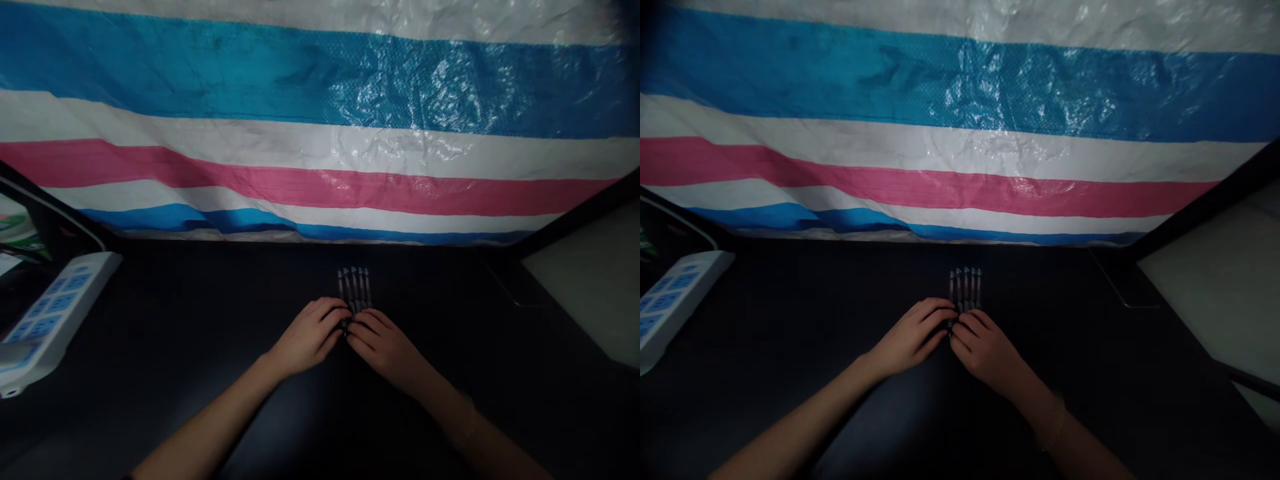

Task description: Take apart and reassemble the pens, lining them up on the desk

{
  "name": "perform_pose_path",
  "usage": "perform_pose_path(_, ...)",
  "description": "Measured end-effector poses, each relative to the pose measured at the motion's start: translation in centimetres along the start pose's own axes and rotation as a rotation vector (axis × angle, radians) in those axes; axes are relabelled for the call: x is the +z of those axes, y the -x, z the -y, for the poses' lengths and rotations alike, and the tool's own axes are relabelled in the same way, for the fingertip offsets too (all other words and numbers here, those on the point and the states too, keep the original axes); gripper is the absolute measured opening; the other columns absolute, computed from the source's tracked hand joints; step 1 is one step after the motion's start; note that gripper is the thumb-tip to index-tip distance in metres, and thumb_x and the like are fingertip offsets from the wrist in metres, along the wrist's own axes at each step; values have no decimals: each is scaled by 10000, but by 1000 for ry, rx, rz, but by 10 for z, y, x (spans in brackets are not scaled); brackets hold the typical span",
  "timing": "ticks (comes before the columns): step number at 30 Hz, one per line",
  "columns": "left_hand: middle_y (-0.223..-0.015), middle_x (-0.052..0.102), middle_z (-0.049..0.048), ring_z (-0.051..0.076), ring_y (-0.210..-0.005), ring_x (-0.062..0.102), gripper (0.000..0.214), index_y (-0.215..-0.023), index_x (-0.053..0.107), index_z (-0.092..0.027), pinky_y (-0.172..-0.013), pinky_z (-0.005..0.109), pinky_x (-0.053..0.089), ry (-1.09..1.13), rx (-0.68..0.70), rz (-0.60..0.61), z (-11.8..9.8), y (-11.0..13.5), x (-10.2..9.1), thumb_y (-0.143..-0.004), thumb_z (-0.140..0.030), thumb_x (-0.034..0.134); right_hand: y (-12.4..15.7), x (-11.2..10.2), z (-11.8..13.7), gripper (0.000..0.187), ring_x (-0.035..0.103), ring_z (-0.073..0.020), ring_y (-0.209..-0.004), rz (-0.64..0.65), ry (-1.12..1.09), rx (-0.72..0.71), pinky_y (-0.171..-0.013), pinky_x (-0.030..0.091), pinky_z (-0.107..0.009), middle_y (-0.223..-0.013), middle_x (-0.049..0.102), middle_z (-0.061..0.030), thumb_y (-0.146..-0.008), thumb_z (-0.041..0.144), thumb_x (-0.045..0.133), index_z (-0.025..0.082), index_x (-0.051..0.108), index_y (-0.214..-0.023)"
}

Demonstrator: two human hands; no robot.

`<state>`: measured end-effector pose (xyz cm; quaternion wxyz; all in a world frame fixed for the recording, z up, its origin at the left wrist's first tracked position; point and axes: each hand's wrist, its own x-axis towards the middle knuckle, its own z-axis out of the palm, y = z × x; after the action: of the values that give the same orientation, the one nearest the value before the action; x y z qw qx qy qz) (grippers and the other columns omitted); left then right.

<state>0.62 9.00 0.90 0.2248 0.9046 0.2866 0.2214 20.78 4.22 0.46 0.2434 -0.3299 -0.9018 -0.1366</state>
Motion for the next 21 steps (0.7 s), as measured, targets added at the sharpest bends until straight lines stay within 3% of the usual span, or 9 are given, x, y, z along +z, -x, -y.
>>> perform_pose_path(8,-1222,564,108,238,-1114,536,330,-1228,514,-193,-971,420,450,10,-11,5,0,0,0,-906,-131,484,-1,1,1,233,629,-234,-980,33,24,23,-905,526,-411,-940,716,-86,-945,60,476,121,699,-912)
perform_pose_path(14,-1215,573,110,249,-1111,544,337,-1233,517,-200,-963,439,456,8,-7,-3,-1,0,-1,-903,-138,493,0,-1,1,209,620,-216,-957,-19,-33,5,-914,514,-413,-900,715,-69,-934,57,497,135,689,-904)
perform_pose_path(18,-1234,566,110,247,-1129,542,358,-1255,504,-208,-974,435,457,54,-24,-32,-1,1,-1,-903,-143,495,3,-7,3,200,619,-199,-928,-136,-260,98,-829,534,-389,-942,700,-68,-925,58,517,166,658,-1017)
perform_pose_path(21,-1242,552,112,230,-1124,550,392,-1286,478,-210,-960,400,472,137,-85,-162,0,1,-1,-900,-144,496,2,-14,4,266,629,-182,-850,-329,-415,279,-721,546,-349,-921,660,-56,-910,27,498,216,640,-1031)
